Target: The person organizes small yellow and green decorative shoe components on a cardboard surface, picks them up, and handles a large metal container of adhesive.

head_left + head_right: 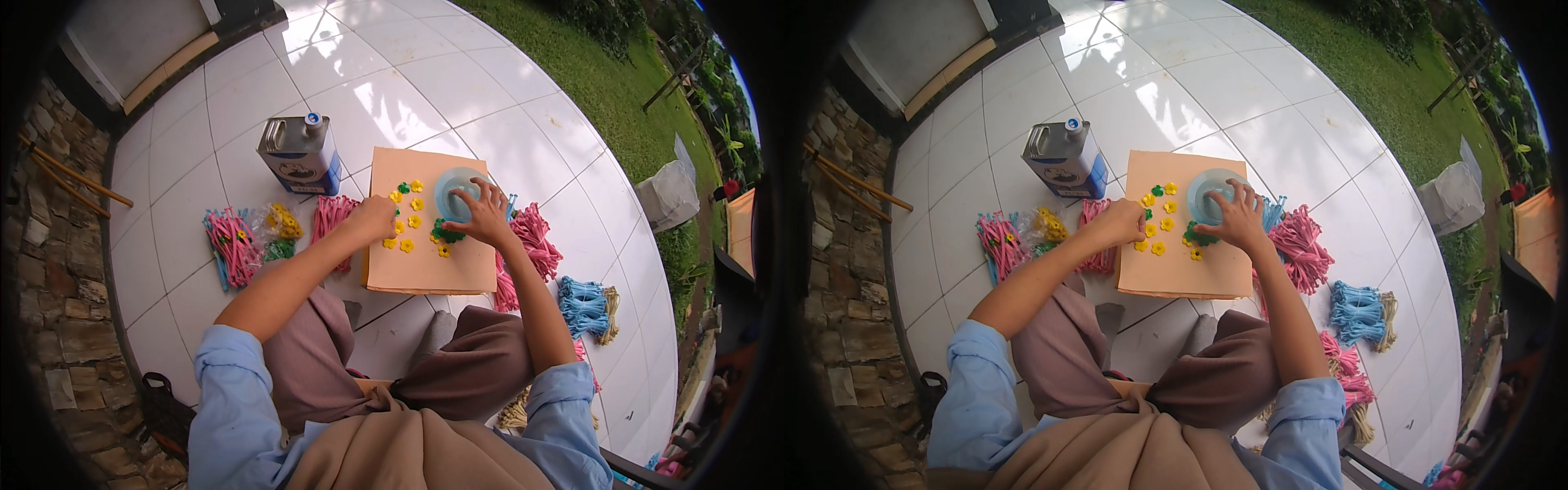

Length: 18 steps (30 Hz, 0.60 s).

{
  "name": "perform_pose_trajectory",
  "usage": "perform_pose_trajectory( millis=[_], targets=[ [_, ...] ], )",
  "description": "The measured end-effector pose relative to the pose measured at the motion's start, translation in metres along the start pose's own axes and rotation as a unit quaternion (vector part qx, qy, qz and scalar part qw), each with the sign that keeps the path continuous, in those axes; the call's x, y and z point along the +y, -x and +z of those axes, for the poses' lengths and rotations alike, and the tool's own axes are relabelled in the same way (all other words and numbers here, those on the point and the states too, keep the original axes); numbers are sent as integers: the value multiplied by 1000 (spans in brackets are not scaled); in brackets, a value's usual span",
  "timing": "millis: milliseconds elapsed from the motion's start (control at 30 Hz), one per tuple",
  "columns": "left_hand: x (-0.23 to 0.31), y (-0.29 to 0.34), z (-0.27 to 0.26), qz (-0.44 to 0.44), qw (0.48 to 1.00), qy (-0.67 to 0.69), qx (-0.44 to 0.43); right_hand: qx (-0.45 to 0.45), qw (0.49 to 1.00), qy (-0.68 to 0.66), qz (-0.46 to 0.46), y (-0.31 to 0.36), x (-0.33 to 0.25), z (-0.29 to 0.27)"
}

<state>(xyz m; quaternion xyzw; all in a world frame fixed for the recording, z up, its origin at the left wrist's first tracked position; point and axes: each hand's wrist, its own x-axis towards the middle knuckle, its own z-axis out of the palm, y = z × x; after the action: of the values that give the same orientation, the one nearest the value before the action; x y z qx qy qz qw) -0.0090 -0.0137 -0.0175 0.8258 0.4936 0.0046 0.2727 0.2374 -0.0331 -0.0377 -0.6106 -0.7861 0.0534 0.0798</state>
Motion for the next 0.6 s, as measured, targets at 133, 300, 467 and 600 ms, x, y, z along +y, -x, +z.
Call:
perform_pose_trajectory(
  millis=[133,300,467,600],
  targets=[
    [10,-4,10,29,993,63,93,30,998,-48,2,5,0,-5],
    [35,-15,28,170,970,134,112,32,990,-135,5,12,-2,-20],
    [46,-20,46,128,972,124,156,69,980,-184,-35,19,-7,-39],
    [50,-22,50,95,976,109,164,76,968,-229,-72,19,-14,-47]
  ],
)
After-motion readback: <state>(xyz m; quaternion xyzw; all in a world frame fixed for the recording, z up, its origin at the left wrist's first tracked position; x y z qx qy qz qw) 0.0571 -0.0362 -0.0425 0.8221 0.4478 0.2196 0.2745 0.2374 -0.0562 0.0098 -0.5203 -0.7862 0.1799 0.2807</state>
